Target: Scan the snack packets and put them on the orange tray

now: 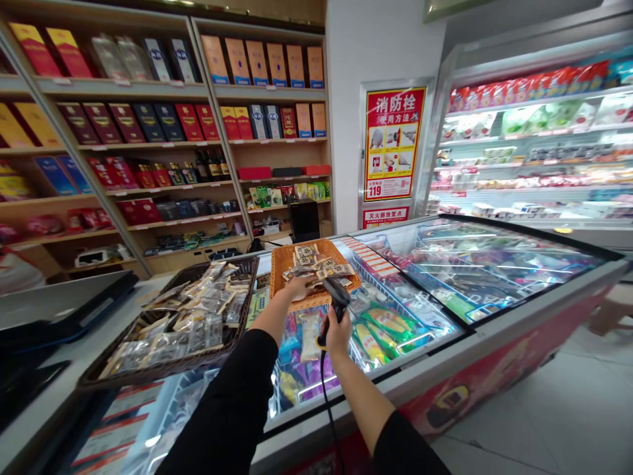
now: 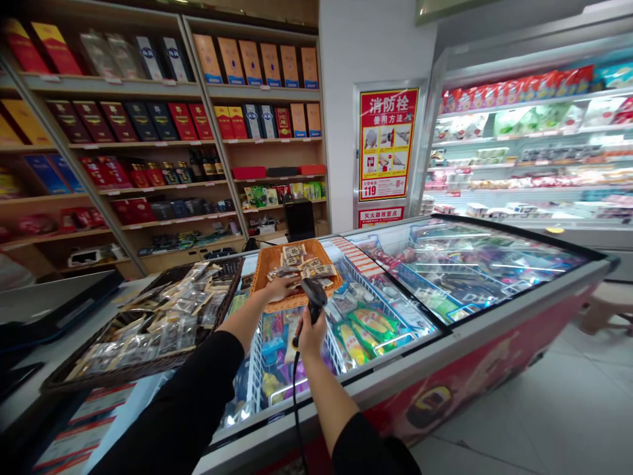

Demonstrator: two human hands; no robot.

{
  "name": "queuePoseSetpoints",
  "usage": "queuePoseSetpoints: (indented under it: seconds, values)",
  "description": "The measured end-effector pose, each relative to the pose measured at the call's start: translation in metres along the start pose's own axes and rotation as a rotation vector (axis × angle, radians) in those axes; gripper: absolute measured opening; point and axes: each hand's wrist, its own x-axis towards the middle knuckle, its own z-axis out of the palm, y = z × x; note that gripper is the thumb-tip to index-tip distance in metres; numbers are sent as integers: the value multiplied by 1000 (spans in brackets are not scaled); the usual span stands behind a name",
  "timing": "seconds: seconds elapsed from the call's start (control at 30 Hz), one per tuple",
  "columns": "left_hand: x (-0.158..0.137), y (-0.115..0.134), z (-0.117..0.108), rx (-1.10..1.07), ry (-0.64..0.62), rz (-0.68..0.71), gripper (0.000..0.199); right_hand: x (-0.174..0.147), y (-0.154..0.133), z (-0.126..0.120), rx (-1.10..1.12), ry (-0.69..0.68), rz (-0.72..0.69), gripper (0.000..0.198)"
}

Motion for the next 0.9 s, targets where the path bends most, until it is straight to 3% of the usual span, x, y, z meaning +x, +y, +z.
queuePoseSetpoints:
  seconds: [0.07, 0.2, 0.33, 0.4, 0.53, 0.63, 0.8, 0.9]
  values:
    - [-4, 6, -12, 39, 5, -6, 20, -1, -3, 0, 16, -1, -3, 30]
    - [-14, 10, -49, -32, 216, -56, 20, -6, -7, -3, -19, -104, -40, 29]
    - [-47, -7, -82, -290, 289, -169, 40, -14, -9, -6, -182, -288, -118, 30]
    - [-70, -23, -91, -380, 297, -205, 40, -18, -11, -7, -266, -359, -169, 31]
    - [-104, -51, -93, -398, 431, -249, 32, -27, -16, -8, -387, -492, -261, 27]
    - [-109, -60, -88, -379, 502, -297, 29, -31, -20, -8, -468, -539, -315, 27]
    - [-103, -60, -82, -417, 455, -75, 32, -31, -21, -10, -484, -550, -302, 30]
    - [-103, -59, -81, -485, 433, -37, 33, -31, -22, -10, -503, -559, -328, 28]
